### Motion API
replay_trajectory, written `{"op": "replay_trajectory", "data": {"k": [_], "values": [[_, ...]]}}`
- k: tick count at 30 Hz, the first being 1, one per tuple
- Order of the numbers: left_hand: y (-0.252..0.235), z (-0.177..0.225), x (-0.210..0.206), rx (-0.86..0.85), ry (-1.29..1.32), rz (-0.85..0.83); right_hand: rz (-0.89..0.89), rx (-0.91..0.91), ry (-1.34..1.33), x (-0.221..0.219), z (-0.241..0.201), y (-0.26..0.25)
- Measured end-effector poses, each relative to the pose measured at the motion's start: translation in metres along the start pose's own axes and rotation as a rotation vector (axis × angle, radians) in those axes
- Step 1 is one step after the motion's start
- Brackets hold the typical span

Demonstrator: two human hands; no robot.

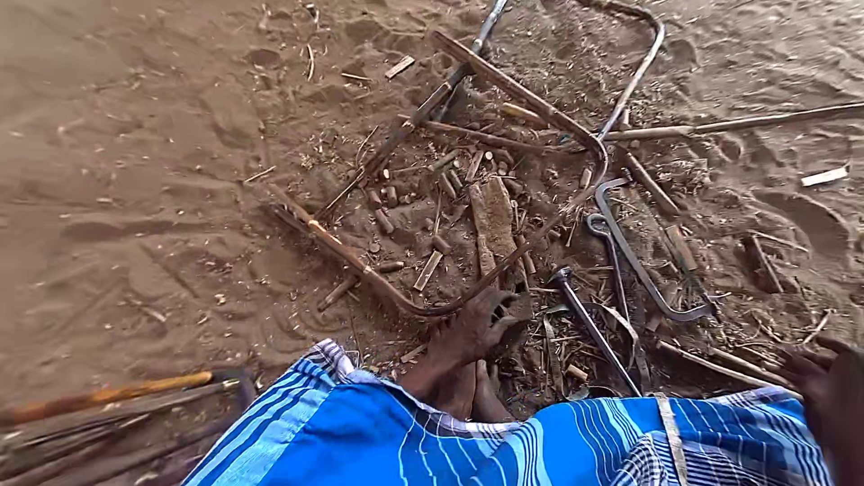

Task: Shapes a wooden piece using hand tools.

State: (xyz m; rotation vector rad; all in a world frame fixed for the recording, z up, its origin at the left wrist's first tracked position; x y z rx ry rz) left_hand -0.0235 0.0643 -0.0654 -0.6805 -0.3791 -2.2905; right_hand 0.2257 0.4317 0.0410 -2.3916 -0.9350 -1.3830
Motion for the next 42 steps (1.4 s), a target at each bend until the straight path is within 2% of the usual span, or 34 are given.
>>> {"op": "replay_trajectory", "data": {"k": [2,4,6,8,10,11,14,15,17,20,25,27,29,31,33,37,39,42], "values": [[-0.006,0.005,-0.021,0.080,0.342,-0.133,-0.203,0.148,-0.276,-0.089,-0.045,-0.006],[-0.009,0.008,-0.037,0.207,0.600,-0.205,-0.452,0.078,-0.525,-0.181,-0.102,0.014],[-0.004,-0.003,-0.040,0.352,0.758,-0.134,-0.634,-0.015,-0.724,-0.245,-0.140,0.041],[0.003,-0.026,-0.037,0.456,0.898,0.026,-0.653,-0.131,-0.852,-0.274,-0.155,0.046],[0.009,-0.039,-0.030,0.443,0.894,0.136,-0.673,-0.121,-0.844,-0.281,-0.164,0.049],[0.009,-0.041,-0.020,0.390,0.803,0.195,-0.672,-0.059,-0.767,-0.280,-0.167,0.048],[-0.009,-0.034,0.021,0.151,0.293,0.359,-0.487,0.208,-0.098,-0.251,-0.141,0.036],[-0.017,-0.035,0.032,0.102,0.172,0.412,-0.457,0.233,0.098,-0.243,-0.123,0.030],[-0.028,-0.044,0.044,0.102,0.041,0.467,-0.454,0.198,0.353,-0.236,-0.079,0.019],[-0.032,-0.057,0.038,0.113,-0.038,0.487,-0.502,0.110,0.579,-0.233,-0.027,0.013],[-0.036,-0.053,0.027,0.137,-0.077,0.521,-0.477,0.021,0.498,-0.222,-0.020,0.015],[-0.038,-0.052,0.027,0.108,-0.128,0.522,-0.514,0.003,0.281,-0.213,-0.026,0.018],[-0.036,-0.051,0.026,0.107,-0.156,0.514,-0.610,0.059,0.012,-0.215,-0.033,0.027],[-0.038,-0.051,0.024,0.102,-0.188,0.506,-0.703,0.142,-0.237,-0.222,-0.058,0.040],[-0.038,-0.052,0.021,0.073,-0.223,0.505,-0.735,0.186,-0.343,-0.231,-0.085,0.054],[-0.037,-0.048,0.020,0.030,-0.282,0.509,-0.734,0.281,-0.168,-0.252,-0.111,0.066],[-0.036,-0.048,0.018,0.041,-0.283,0.493,-0.783,0.261,-0.043,-0.260,-0.112,0.070],[-0.038,-0.047,0.021,0.066,-0.303,0.492,-0.744,0.300,-0.020,-0.261,-0.117,0.073]]}}
Point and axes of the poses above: each hand's wrist, its own y-axis away from the middle knuckle, its own x-axis out of the back of the hand, z = x × y, the point moved 10 cm from there along -y, towards the middle knuckle
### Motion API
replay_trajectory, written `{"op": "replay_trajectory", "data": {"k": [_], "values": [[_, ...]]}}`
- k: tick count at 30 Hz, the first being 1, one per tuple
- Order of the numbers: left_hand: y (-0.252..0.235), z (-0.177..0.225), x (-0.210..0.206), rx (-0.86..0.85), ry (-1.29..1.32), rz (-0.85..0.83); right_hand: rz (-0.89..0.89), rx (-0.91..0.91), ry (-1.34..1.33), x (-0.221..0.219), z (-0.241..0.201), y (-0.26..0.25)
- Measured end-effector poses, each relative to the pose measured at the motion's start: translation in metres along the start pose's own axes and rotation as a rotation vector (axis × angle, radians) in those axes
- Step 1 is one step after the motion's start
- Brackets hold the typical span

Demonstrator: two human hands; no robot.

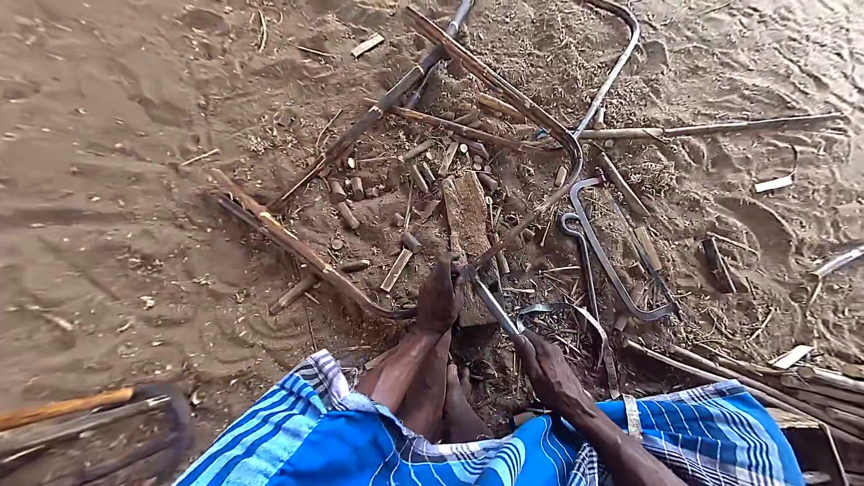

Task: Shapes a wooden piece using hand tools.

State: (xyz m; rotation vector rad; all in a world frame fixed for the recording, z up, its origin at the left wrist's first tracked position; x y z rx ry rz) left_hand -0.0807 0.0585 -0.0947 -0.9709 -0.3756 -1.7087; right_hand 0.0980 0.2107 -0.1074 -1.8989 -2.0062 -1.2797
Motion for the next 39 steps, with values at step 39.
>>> {"op": "replay_trajectory", "data": {"k": [39], "values": [[0.020,-0.027,-0.005,0.449,-0.276,-0.670,0.073,-0.002,-0.108,0.046,-0.012,0.004]]}}
Point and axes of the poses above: each hand's wrist, its own y-axis away from the middle knuckle, its own x-axis out of the back of the hand, z = x × y, the point moved 10 cm from there along -y, towards the middle knuckle
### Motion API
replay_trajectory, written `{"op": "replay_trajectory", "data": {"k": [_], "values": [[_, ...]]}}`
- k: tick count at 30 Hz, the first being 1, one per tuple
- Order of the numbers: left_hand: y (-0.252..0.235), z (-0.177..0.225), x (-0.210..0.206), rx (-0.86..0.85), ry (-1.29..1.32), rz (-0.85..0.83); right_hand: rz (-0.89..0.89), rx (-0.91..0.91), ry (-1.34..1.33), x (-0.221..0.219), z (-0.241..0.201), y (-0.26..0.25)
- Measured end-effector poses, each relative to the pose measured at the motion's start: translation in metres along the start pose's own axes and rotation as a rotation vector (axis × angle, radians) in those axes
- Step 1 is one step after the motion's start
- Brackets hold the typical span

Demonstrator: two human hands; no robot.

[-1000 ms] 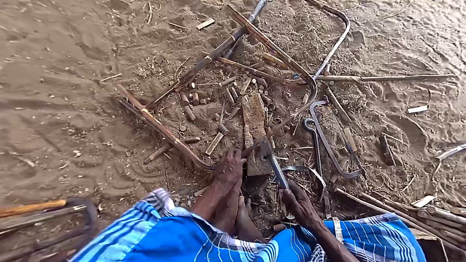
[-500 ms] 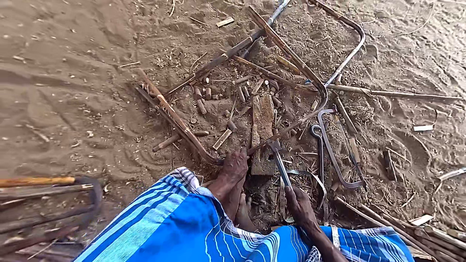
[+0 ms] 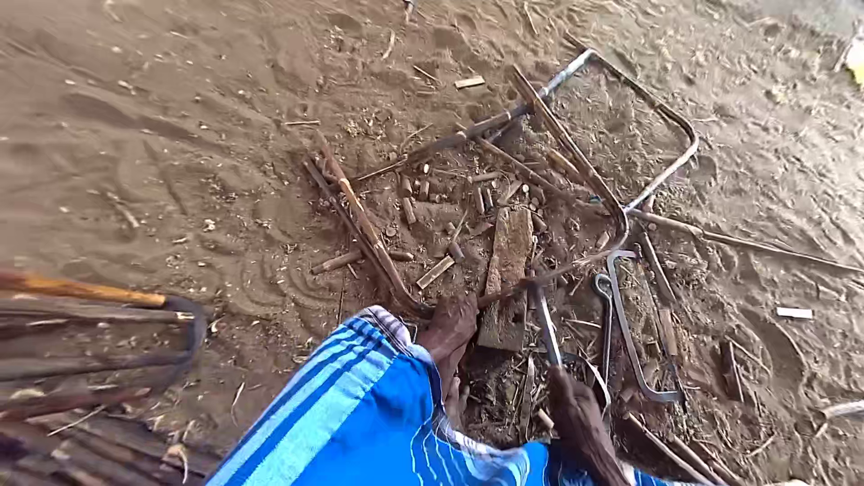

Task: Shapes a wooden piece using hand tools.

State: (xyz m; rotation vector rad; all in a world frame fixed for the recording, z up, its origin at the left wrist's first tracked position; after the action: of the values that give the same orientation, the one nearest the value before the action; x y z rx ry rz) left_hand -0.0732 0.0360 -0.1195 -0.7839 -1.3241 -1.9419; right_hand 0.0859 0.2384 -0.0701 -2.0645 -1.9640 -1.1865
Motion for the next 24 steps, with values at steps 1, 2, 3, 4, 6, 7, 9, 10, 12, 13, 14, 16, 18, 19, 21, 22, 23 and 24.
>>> {"op": "replay_trajectory", "data": {"k": [1,2,3,4,6,7,9,10,12,13,14,16,18,19,21,22,23,24], "values": [[0.002,-0.001,-0.005,0.001,0.017,-0.039,0.040,0.078,-0.063,0.008,-0.017,0.015],[0.006,-0.001,-0.012,-0.007,0.019,-0.059,0.083,0.178,-0.133,0.015,-0.032,0.029],[0.005,0.001,-0.013,-0.010,0.015,-0.052,0.120,0.301,-0.175,0.018,-0.045,0.032],[0.003,0.002,-0.010,-0.010,0.004,-0.036,0.145,0.402,-0.173,0.015,-0.047,0.030],[0.008,0.004,-0.004,0.008,-0.033,-0.011,0.129,0.344,-0.035,-0.008,-0.009,0.014],[0.012,0.004,-0.002,0.013,-0.041,0.000,0.046,0.149,0.038,-0.021,0.019,0.001],[0.012,0.004,-0.002,0.011,-0.038,0.041,-0.003,-0.059,0.016,-0.021,0.038,-0.012],[0.008,0.002,-0.004,0.007,-0.030,0.053,0.039,-0.019,-0.031,-0.011,0.022,-0.009],[0.004,-0.003,-0.016,-0.007,-0.040,0.045,0.151,0.225,-0.178,0.008,-0.016,0.016],[0.006,-0.002,-0.023,-0.015,-0.043,0.040,0.192,0.338,-0.244,0.012,-0.023,0.027],[0.004,0.000,-0.022,-0.020,-0.047,0.051,0.213,0.412,-0.281,0.009,-0.018,0.027],[0.007,0.004,-0.017,-0.018,-0.054,0.048,0.134,0.319,-0.108,-0.014,0.020,0.011],[0.012,0.007,-0.009,0.003,-0.062,0.030,-0.116,0.007,0.105,-0.032,0.043,-0.010],[0.012,0.008,-0.007,0.013,-0.074,0.020,-0.137,-0.021,0.112,-0.028,0.032,-0.009],[0.013,0.005,-0.009,0.026,-0.090,0.019,0.002,0.219,-0.043,-0.007,-0.019,0.015],[0.018,0.005,-0.014,0.018,-0.080,0.032,0.081,0.372,-0.144,0.003,-0.032,0.033],[0.018,0.006,-0.018,0.024,-0.088,0.015,0.133,0.487,-0.236,0.007,-0.032,0.040],[0.016,0.007,-0.017,0.028,-0.097,0.001,0.164,0.577,-0.329,0.004,-0.021,0.035]]}}
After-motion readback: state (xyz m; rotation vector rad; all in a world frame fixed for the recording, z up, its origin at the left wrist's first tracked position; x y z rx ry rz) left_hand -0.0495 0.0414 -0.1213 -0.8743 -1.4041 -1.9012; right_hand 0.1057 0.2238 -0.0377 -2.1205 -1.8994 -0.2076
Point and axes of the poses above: each hand's wrist, its own y-axis away from the middle knuckle, its own x-axis out of the back of the hand, z = x × y, the point moved 10 cm from there along -y, towards the middle knuckle
